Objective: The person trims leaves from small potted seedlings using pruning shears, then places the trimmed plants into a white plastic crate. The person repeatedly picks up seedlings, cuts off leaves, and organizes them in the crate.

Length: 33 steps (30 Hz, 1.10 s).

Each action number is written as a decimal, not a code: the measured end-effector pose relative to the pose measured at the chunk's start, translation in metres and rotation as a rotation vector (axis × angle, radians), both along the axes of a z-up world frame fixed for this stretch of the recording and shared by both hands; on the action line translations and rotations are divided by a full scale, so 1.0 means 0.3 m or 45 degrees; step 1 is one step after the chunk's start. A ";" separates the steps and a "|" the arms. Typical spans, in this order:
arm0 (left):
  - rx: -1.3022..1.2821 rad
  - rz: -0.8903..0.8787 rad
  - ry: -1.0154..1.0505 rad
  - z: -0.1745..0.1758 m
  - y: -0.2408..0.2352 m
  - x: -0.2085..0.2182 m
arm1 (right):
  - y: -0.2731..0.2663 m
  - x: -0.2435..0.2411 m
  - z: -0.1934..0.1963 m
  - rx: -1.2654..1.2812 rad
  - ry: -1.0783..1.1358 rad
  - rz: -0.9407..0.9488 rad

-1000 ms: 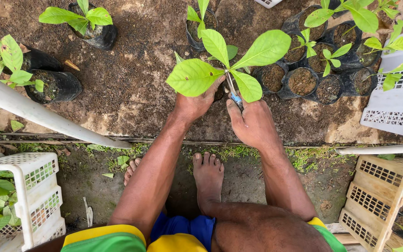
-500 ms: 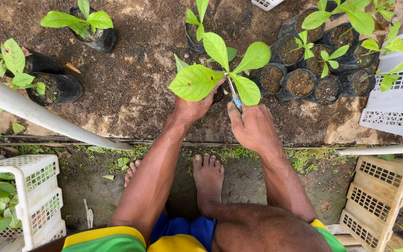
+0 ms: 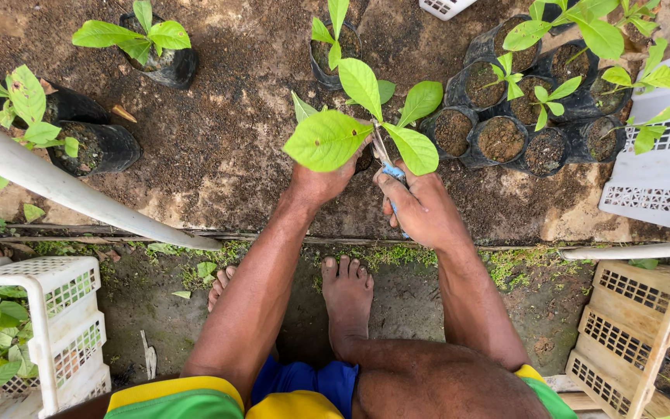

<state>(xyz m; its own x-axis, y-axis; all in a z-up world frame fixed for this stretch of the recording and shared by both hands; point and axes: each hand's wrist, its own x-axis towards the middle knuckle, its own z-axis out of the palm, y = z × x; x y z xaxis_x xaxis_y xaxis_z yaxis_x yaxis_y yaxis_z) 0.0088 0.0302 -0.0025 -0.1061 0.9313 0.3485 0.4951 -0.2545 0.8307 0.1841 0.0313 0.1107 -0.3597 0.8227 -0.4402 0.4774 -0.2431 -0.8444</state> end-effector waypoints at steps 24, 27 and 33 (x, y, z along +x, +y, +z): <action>-0.110 -0.065 -0.326 0.178 -0.002 -0.022 | -0.049 0.151 -0.218 0.504 -0.578 0.324; -0.110 -0.075 -0.266 0.184 0.002 -0.019 | -0.025 0.136 -0.196 0.687 0.072 -0.082; -0.073 -0.093 -0.204 0.205 -0.002 0.004 | 0.141 0.078 -0.071 0.670 0.185 -0.037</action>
